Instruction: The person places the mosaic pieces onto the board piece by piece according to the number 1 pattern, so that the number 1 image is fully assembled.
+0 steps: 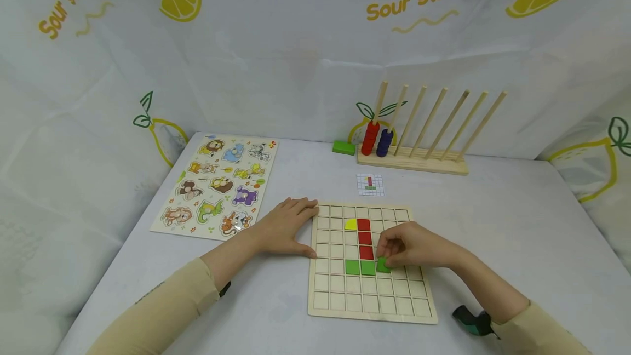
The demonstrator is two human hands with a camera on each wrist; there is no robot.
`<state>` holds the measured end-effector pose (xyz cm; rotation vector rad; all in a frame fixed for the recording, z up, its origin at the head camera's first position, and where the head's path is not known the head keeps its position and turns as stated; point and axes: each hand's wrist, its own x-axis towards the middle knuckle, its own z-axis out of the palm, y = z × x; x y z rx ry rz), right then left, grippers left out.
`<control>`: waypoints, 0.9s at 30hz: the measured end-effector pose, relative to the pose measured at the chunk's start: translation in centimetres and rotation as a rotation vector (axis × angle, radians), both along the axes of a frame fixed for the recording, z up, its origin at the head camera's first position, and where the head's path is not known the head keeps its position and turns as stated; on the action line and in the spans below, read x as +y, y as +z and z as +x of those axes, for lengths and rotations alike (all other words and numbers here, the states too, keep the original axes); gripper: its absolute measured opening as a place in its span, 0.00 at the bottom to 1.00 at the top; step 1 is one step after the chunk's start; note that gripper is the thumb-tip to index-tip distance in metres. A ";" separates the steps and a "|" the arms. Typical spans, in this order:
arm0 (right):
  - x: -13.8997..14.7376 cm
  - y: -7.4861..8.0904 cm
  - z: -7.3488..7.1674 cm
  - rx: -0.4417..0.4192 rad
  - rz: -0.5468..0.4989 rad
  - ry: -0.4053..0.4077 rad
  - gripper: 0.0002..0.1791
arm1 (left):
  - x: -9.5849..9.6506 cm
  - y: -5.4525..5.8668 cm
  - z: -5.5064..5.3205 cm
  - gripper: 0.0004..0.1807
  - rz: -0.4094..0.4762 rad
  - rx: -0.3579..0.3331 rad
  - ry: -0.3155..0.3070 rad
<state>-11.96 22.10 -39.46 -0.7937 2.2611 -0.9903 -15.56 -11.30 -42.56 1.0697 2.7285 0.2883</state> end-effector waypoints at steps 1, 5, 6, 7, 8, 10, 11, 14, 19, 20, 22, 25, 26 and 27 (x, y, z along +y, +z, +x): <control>-0.1 0.0 0.0 0.005 0.009 0.001 0.06 | 0.0 0.0 0.0 0.57 -0.001 0.001 -0.001; -0.4 0.0 0.1 0.015 0.032 0.004 0.07 | 0.0 0.0 0.0 0.56 0.003 -0.001 0.000; -0.5 0.0 0.2 0.015 0.032 0.004 0.07 | -0.1 0.0 0.0 0.56 0.004 -0.003 0.000; -0.6 0.0 0.2 0.016 0.031 0.004 0.06 | -0.1 0.0 0.0 0.56 0.005 -0.006 0.001; -0.6 0.0 0.3 0.019 0.026 0.006 0.06 | -0.1 0.0 0.1 0.56 0.008 -0.009 0.001; -0.7 0.0 0.4 0.026 0.016 0.009 0.06 | -0.2 0.1 0.1 0.56 0.006 -0.013 0.000; -0.8 0.0 0.4 0.030 0.016 0.008 0.06 | -0.2 0.1 0.1 0.56 0.006 -0.014 0.000; -0.9 -0.1 0.5 0.036 0.021 0.005 0.06 | -0.4 0.1 0.2 0.56 0.001 -0.014 0.001; -1.2 -0.2 0.5 0.043 0.040 0.006 0.06 | -0.6 0.1 0.3 0.57 0.003 -0.017 0.003; -1.2 -0.2 0.5 0.045 0.040 0.007 0.06 | -0.6 0.1 0.3 0.57 0.006 -0.017 0.003; -1.2 -0.3 0.5 0.052 0.039 0.010 0.07 | -0.6 0.1 0.3 0.57 0.009 -0.015 0.005; -1.2 -0.3 0.5 0.063 0.040 0.006 0.07 | -0.6 0.1 0.3 0.56 0.018 -0.014 0.006; -1.1 -0.3 0.5 0.066 0.040 0.002 0.07 | -0.6 0.0 0.3 0.56 0.018 -0.016 0.006; -1.0 -0.3 0.5 0.070 0.039 -0.003 0.07 | -0.6 0.0 0.3 0.56 0.017 -0.017 0.006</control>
